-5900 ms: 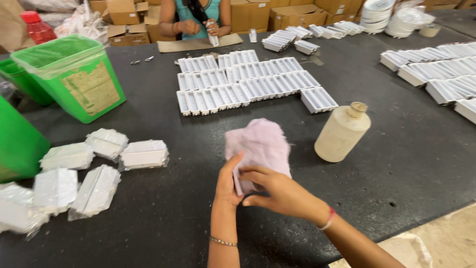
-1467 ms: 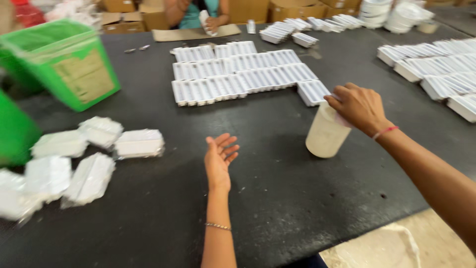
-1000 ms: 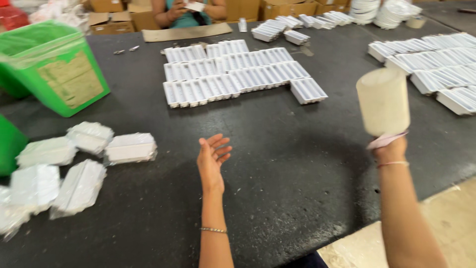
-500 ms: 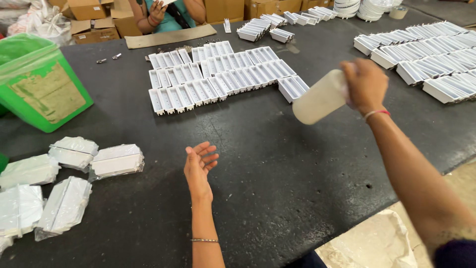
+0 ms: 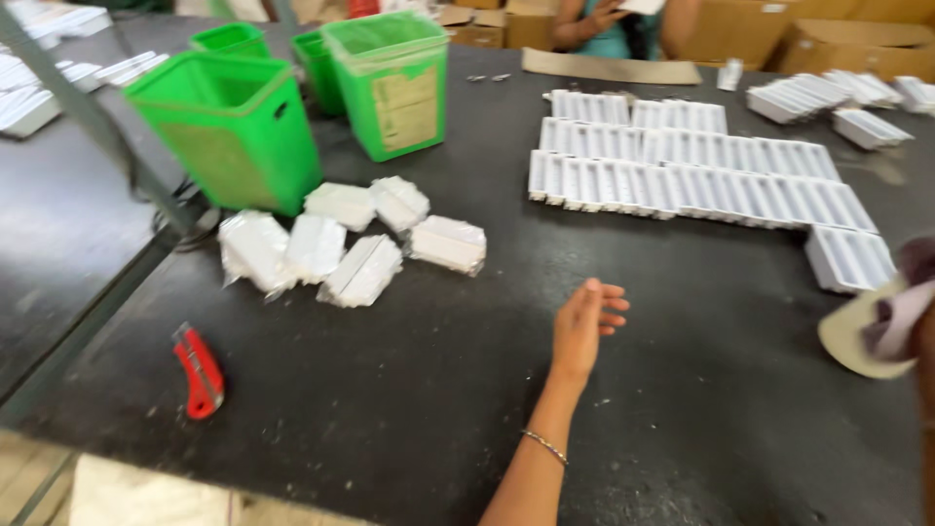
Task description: The person wipes the surfaces of small white plastic trays with a cloth, occasionally applying liquid from a bottle. The person handles the trays one at a time, wiping each side and placing them back on the table.
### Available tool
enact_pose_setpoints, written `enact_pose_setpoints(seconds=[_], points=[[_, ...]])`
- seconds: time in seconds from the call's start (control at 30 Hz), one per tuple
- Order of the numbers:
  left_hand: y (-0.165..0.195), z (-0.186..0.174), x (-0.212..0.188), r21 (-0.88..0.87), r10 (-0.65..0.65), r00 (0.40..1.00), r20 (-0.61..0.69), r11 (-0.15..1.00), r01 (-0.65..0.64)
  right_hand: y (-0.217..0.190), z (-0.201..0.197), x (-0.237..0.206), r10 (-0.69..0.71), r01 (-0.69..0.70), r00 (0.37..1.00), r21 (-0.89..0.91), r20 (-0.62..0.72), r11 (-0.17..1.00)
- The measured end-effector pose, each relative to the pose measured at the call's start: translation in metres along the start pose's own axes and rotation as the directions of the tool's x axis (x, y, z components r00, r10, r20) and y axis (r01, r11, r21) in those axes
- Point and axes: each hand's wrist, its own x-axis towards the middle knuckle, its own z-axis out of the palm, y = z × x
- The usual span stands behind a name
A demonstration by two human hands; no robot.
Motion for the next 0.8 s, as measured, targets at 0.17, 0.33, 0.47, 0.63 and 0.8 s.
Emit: enact_pose_setpoints(seconds=[0.17, 0.33, 0.47, 0.63, 0.8], points=[[-0.016, 0.003, 0.002, 0.085, 0.069, 0.997, -0.02, 0.994, -0.067, 0.038, 0.053, -0.058, 0.226, -0.367, 0.911, 0.433, 0.344, 0.823], [-0.023, 0.01, 0.012, 0.129, 0.097, 0.991, -0.093, 0.988, -0.085, 0.06, 0.061, -0.067, 0.313, -0.417, 0.895, 0.347, 0.318, 0.84], [-0.026, 0.021, 0.022, 0.187, 0.174, 0.978, -0.114, 0.971, -0.151, 0.074, 0.035, -0.046, 0.216, -0.216, 0.976, -0.131, -0.013, 0.968], [-0.027, 0.002, 0.038, 0.531, 0.424, 0.853, -0.306, 0.819, -0.217, 0.07, -0.017, -0.042, -0.039, -0.077, 0.988, -0.704, -0.147, 0.706], [-0.009, -0.051, 0.101, 0.884, 0.528, 0.771, -0.356, 0.457, 0.095, 0.079, -0.051, -0.047, 0.003, -0.111, 0.99, -0.769, -0.141, 0.629]])
